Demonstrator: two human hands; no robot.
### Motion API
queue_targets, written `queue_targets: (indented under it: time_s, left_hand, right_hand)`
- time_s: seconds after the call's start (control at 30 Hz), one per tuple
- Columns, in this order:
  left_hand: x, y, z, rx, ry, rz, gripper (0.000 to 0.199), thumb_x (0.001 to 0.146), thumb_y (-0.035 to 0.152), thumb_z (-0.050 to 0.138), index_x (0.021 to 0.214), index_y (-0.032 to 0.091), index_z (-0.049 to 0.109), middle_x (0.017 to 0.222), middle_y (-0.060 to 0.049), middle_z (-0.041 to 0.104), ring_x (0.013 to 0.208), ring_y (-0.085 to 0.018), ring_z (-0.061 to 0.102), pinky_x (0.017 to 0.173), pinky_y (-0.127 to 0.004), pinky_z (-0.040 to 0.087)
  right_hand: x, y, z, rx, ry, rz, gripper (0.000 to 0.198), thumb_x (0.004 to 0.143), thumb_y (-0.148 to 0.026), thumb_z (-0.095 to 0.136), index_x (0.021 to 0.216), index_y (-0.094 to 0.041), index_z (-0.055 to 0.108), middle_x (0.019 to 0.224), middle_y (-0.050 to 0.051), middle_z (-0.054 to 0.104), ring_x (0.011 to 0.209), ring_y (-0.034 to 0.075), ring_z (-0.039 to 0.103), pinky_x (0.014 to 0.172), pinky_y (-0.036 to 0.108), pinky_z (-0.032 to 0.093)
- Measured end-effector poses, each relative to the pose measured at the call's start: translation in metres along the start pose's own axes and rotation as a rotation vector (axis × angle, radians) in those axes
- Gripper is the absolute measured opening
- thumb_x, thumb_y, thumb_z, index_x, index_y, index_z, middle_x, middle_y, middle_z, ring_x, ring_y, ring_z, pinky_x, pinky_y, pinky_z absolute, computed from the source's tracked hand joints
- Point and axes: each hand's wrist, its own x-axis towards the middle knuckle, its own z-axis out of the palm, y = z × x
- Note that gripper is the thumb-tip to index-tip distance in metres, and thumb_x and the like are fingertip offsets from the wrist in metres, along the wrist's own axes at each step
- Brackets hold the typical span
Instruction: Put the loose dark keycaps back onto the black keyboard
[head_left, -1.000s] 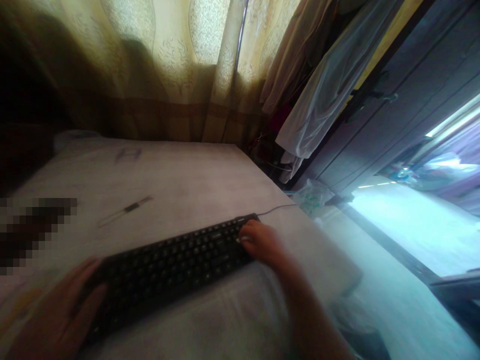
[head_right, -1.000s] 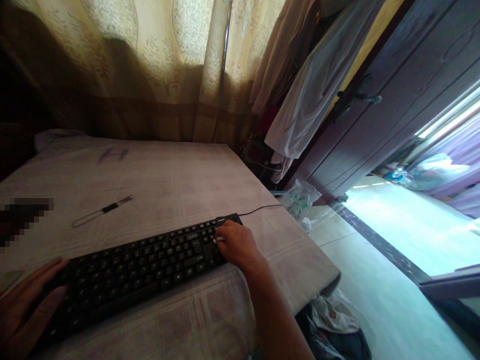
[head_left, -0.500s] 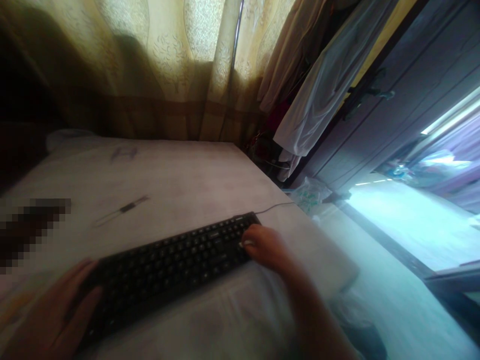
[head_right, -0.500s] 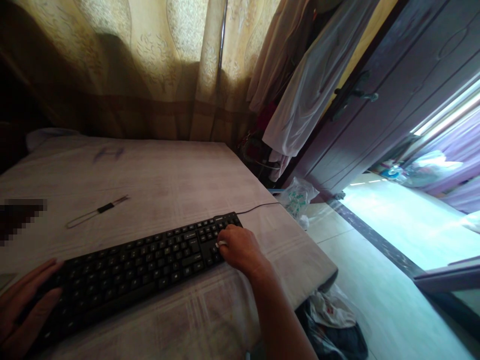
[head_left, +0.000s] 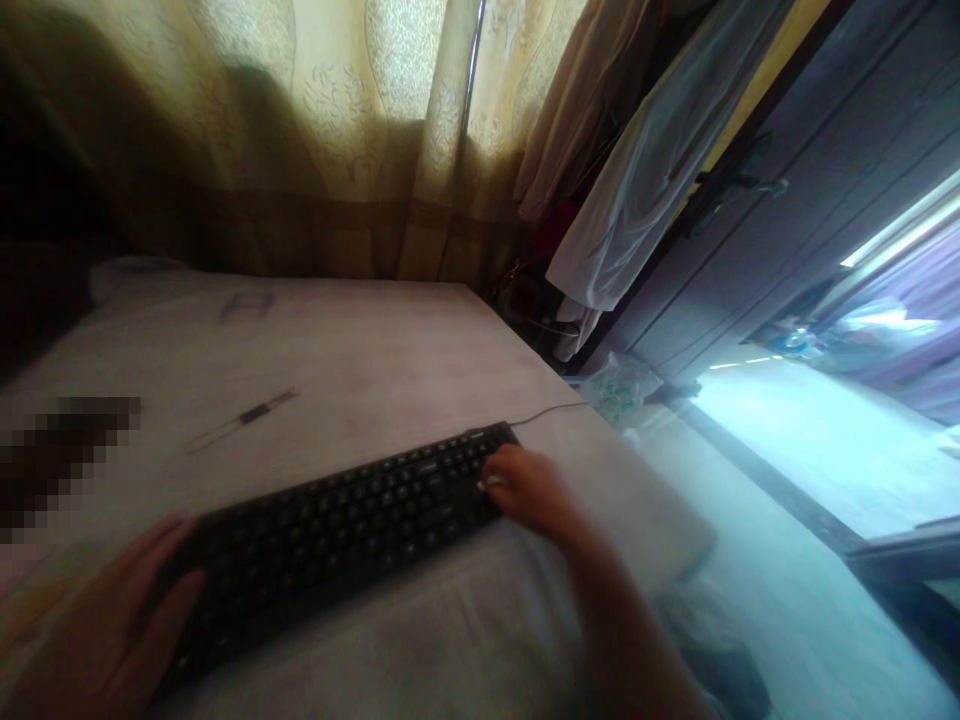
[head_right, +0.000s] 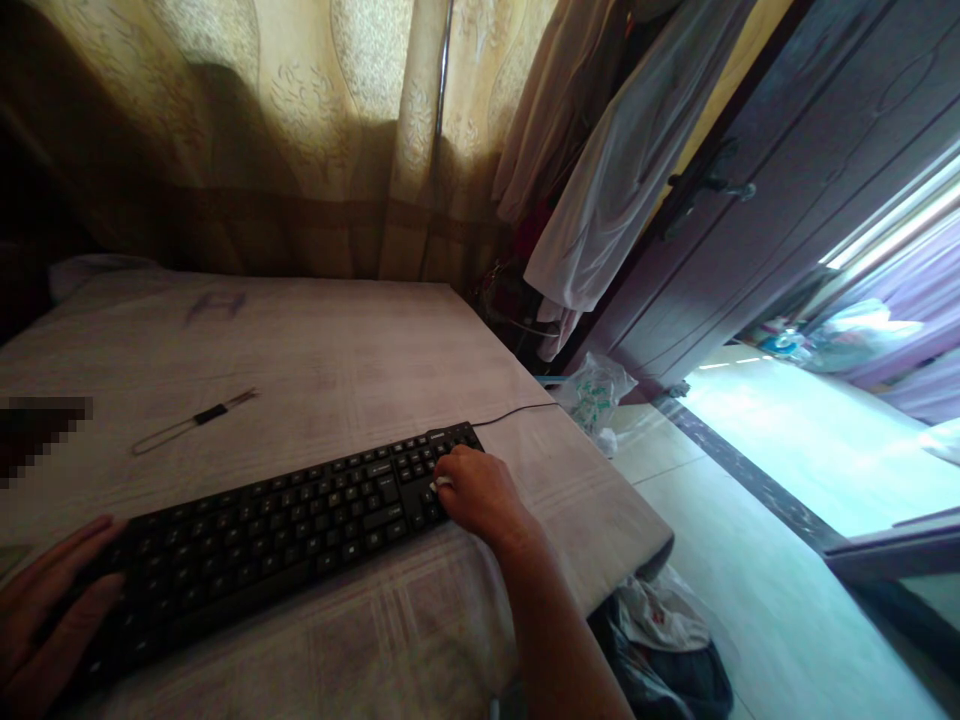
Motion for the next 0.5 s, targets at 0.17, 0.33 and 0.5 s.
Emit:
queue_targets:
  time_s: [0.17, 0.33, 0.5]
  left_hand:
    - [0.001, 0.001, -0.001, -0.083, -0.013, -0.008, 0.046, 0.09, 0.048, 0.039, 0.129, 0.026, 0.049, 0.138, -0.009, 0.054, 0.132, -0.033, 0.048, 0.113, -0.054, 0.036]
    - [0.001, 0.006, -0.005, -0.082, -0.021, -0.018, 0.048, 0.09, 0.049, 0.039, 0.13, 0.025, 0.048, 0.138, -0.01, 0.054, 0.131, -0.033, 0.048, 0.112, -0.055, 0.037]
    - [0.002, 0.004, -0.003, -0.083, -0.007, 0.0, 0.048, 0.089, 0.048, 0.04, 0.129, 0.024, 0.05, 0.137, -0.011, 0.055, 0.129, -0.033, 0.051, 0.111, -0.054, 0.037]
  right_hand:
    - [0.0, 0.001, 0.0, 0.001, -0.019, 0.005, 0.016, 0.08, -0.016, 0.059, 0.088, -0.022, 0.072, 0.093, 0.004, 0.068, 0.084, 0.017, 0.061, 0.072, 0.026, 0.039]
    - [0.0, -0.005, -0.002, 0.053, -0.002, -0.052, 0.015, 0.079, -0.015, 0.061, 0.085, -0.022, 0.072, 0.092, 0.003, 0.068, 0.085, 0.016, 0.061, 0.074, 0.025, 0.04]
    - [0.005, -0.021, 0.001, 0.083, -0.005, -0.112, 0.015, 0.08, -0.014, 0.06, 0.085, -0.022, 0.072, 0.093, 0.003, 0.068, 0.086, 0.016, 0.06, 0.076, 0.025, 0.04]
